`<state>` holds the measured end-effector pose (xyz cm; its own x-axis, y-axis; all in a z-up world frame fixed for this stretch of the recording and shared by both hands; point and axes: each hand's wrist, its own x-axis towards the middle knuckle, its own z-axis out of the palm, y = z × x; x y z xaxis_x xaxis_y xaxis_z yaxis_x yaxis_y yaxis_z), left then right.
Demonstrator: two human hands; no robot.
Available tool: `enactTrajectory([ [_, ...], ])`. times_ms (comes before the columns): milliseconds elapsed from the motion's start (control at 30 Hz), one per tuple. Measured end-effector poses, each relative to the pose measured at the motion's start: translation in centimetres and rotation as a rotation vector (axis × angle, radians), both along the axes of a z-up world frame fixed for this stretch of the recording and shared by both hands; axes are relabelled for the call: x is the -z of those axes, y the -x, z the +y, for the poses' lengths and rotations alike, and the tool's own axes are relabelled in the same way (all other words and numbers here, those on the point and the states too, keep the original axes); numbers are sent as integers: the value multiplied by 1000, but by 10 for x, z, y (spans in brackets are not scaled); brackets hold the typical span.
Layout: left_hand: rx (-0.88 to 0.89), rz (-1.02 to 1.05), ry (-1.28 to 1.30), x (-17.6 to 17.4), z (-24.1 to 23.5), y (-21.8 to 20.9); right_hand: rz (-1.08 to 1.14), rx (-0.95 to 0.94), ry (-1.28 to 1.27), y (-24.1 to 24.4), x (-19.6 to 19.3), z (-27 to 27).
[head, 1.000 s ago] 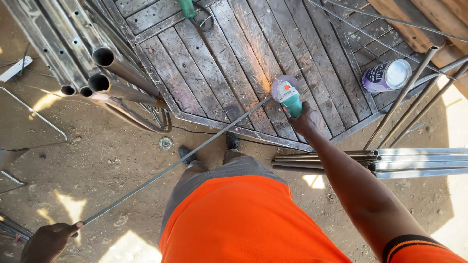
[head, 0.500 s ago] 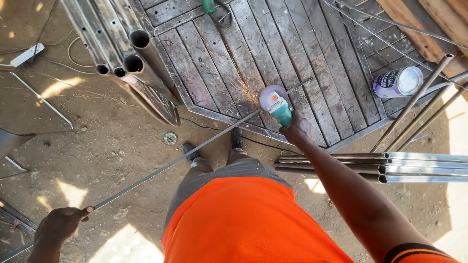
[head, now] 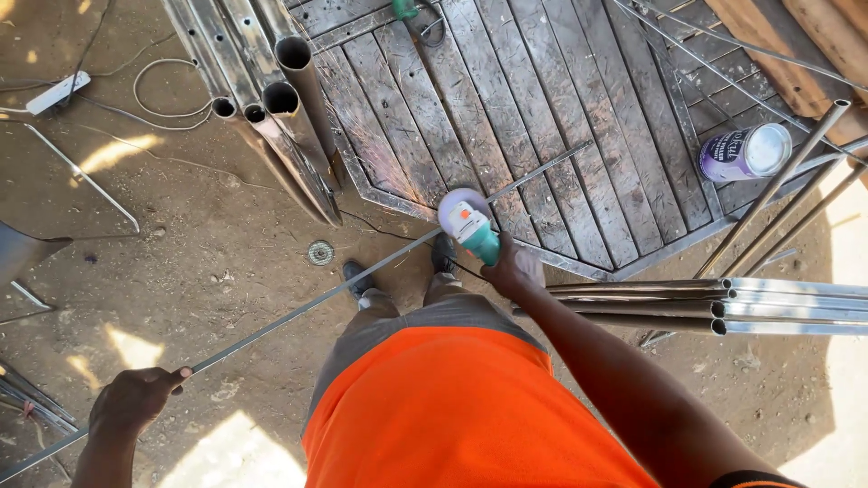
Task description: Grinding the ends of thin metal rods using a handheld angle grinder.
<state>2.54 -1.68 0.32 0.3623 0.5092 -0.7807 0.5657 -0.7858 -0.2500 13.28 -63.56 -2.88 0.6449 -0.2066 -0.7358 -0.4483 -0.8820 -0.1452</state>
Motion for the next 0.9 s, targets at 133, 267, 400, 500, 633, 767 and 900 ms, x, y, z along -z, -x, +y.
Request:
enactTrajectory([
  [133,0,8,-6,-1,0,0,-35,-34,-40,3,0,17],
  [267,-4,-8,11,-3,-1,0,-73,-44,-43,2,5,13],
  [400,-8,-2,-5,-2,2,4,-129,132,-44,-7,16,-17],
  [500,-23,-27,1,-9,-3,7,-251,211,-7,-16,45,-60],
  [633,-19,-9,-30,-12,-2,7,-302,214,52,-40,42,-106],
  [767,-32,-7,-31,-13,-2,11,-249,298,165,-54,35,-126],
  [900,-37,26,-52,-6,1,12,-274,247,125,-44,40,-125],
])
